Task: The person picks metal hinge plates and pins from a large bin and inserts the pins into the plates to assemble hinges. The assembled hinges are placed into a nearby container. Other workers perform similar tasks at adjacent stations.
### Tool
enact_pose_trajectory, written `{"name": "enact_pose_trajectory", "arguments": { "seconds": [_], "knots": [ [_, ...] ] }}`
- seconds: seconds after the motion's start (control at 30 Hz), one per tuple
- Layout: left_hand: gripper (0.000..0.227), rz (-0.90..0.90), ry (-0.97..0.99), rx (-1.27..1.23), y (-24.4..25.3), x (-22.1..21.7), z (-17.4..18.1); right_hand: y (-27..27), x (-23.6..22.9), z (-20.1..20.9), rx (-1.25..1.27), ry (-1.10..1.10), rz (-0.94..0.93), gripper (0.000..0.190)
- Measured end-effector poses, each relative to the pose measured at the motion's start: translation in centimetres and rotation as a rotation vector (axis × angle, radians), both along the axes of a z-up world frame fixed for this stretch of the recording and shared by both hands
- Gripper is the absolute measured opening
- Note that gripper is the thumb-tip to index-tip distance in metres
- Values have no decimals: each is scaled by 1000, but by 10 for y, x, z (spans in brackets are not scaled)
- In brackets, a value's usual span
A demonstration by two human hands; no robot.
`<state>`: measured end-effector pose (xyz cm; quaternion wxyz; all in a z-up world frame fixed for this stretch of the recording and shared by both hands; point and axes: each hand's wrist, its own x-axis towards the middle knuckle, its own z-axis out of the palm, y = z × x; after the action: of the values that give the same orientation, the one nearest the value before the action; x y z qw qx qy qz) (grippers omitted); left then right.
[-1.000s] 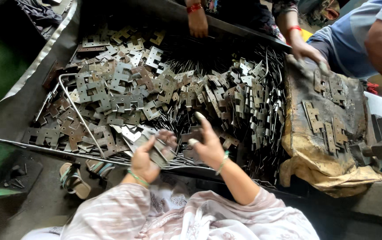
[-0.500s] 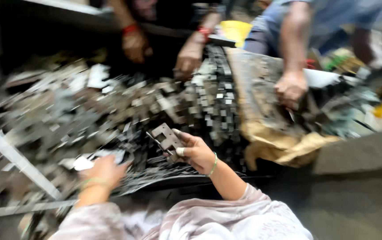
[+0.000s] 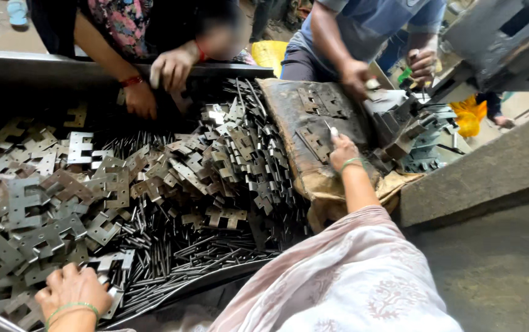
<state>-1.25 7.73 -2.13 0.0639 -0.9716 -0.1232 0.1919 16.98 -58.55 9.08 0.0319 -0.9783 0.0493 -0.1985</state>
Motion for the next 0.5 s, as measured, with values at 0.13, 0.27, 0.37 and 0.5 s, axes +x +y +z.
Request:
{"name": "enact_pose_trajectory", "arguments": {
  "seconds": [0.13, 0.27, 0.37, 0.5],
  "knots": [
    [57, -63, -243, -240, -6, -14, -1, 34, -15, 32, 105, 45, 119, 35],
    [27, -42, -627, -971, -20, -23, -1, 151, -49, 49, 136, -79, 543, 36],
    [17, 288, -704, -1679, -26, -24, 17, 255, -89, 29, 74, 73, 819, 26],
    [13, 751, -966, -2506, -12, -23, 56, 324, -126, 2, -506, 368, 817, 26]
  ]
}}
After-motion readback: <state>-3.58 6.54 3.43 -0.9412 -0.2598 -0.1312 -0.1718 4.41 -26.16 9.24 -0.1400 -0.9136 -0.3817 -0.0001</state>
